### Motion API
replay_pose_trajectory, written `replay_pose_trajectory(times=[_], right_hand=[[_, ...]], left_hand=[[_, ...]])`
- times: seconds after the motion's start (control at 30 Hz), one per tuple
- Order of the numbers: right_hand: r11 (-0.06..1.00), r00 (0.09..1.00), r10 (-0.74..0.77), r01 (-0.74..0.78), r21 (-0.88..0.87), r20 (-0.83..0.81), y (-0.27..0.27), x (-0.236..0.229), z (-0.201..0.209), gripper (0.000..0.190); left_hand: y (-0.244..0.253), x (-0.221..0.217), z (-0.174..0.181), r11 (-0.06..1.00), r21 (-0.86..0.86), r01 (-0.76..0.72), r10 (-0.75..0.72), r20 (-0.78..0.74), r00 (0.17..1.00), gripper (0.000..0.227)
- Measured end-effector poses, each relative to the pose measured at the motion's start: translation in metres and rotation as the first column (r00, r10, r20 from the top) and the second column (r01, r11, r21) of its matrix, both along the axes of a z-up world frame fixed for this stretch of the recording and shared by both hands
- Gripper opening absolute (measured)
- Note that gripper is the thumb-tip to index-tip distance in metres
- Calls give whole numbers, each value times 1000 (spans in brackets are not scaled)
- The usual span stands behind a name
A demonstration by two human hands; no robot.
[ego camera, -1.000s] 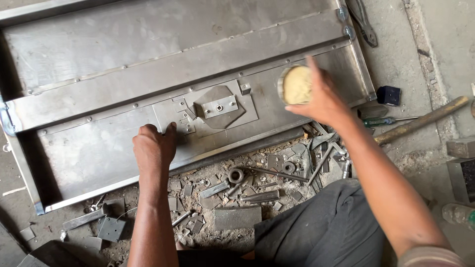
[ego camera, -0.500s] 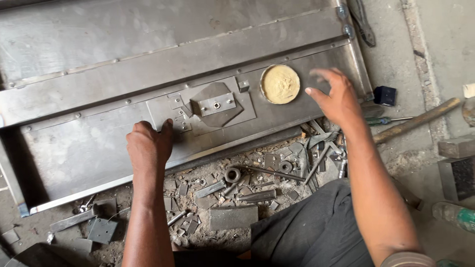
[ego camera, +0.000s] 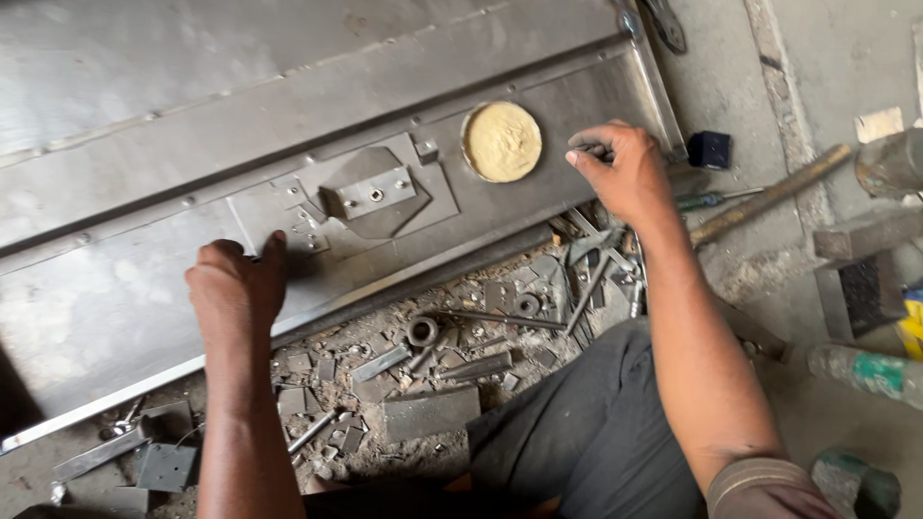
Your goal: The person assembles a metal frame by positioning and securing metal brackets onto a rectangular metal sheet. They use a screwdriver to tighten screws and apply a paste-like substance to the joints.
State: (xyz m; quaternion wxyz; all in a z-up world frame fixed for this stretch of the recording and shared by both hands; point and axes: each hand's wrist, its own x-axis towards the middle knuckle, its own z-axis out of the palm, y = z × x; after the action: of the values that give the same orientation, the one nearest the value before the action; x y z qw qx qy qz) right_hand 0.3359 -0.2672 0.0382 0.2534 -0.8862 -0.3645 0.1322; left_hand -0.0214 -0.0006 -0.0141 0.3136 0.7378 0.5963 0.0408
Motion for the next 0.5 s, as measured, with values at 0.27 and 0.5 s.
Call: replay_pose_trajectory(times=[0.27, 0.5], right_hand=[[878, 957, 131, -233, -419, -258, -37, -40, 12, 25], [751, 960, 146, -264, -605, -237, -42, -80, -39, 22]], left_hand=[[-2, -2, 1, 999, 18, 33, -33, 24, 999, 55], [3, -3, -20, 999, 39, 20, -21, 28, 999, 51]])
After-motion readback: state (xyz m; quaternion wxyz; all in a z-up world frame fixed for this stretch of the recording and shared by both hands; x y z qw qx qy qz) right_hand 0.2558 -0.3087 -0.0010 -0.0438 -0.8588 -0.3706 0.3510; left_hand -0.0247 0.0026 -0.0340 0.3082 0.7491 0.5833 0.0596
